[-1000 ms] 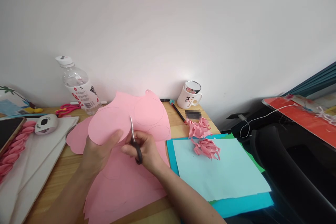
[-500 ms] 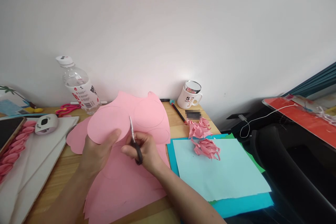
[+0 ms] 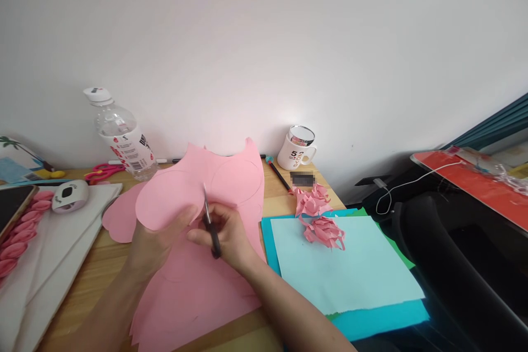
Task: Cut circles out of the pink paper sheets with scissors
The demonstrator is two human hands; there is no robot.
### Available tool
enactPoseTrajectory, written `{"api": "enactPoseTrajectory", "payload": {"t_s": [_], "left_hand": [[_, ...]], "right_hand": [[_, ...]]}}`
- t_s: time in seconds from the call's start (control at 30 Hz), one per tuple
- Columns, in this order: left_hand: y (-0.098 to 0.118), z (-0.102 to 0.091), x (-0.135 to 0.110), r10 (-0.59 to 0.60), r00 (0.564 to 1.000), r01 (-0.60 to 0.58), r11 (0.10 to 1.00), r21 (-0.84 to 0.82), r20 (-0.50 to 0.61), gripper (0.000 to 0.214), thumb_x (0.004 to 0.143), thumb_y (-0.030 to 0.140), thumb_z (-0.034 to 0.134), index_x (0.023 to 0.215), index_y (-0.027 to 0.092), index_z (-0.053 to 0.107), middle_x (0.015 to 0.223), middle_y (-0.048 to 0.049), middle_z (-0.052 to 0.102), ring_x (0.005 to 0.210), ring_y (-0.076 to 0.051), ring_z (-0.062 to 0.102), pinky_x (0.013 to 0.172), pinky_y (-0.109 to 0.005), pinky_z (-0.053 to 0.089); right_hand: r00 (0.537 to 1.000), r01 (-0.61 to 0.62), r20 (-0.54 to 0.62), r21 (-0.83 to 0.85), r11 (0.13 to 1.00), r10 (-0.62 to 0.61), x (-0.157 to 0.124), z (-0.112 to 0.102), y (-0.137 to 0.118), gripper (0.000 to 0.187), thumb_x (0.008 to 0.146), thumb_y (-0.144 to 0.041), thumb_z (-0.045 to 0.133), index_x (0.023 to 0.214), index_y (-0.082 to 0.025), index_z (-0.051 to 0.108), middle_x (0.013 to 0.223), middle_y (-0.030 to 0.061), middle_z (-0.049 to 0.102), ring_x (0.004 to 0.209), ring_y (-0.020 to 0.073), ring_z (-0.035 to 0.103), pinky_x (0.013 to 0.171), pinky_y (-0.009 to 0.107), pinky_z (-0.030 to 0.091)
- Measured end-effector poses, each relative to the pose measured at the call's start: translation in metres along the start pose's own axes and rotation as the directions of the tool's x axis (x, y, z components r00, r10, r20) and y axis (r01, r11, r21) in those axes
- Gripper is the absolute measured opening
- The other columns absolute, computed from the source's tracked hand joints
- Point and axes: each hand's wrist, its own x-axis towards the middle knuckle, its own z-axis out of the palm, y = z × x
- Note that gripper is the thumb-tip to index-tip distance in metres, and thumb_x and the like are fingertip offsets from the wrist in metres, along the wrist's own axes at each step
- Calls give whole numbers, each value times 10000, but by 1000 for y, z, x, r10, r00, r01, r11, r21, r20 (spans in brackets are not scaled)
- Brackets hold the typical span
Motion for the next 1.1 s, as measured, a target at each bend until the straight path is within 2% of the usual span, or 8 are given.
{"api": "enactPoseTrajectory", "payload": {"t_s": [0.3,0.43,0.87,1.1], "left_hand": [[5,1,0,8,999,-6,997,74,-33,474,636,360,744,1057,170,636,927,-83,714,992,-282,645,766,-353,565],[6,2,0,16,999,-13,994,105,-29,457,635,391,734,1020,162,641,918,-92,701,894,-266,664,759,-369,563],[7,3,-1,26,999,-23,997,77,-34,518,642,397,741,1093,174,617,976,-95,689,936,-266,652,817,-382,540],[7,2,-2,23,999,-21,998,57,-23,510,647,416,742,1079,169,627,932,-94,691,890,-263,657,780,-374,549]], "right_hand": [[999,24,32,2,1000,-24,0,-2,2,443,553,-474,829,716,-174,547,576,-55,428,528,90,345,490,237,286],[998,31,47,12,999,-32,-1,-4,3,426,573,-448,829,733,-176,543,602,-50,442,552,97,370,517,245,305],[999,18,39,47,999,-19,-1,-6,5,389,586,-400,833,723,-171,550,559,-66,408,516,79,318,476,228,254],[999,23,45,67,997,-26,-2,-5,5,363,595,-386,834,735,-167,581,556,-58,436,509,81,326,470,226,266]]}}
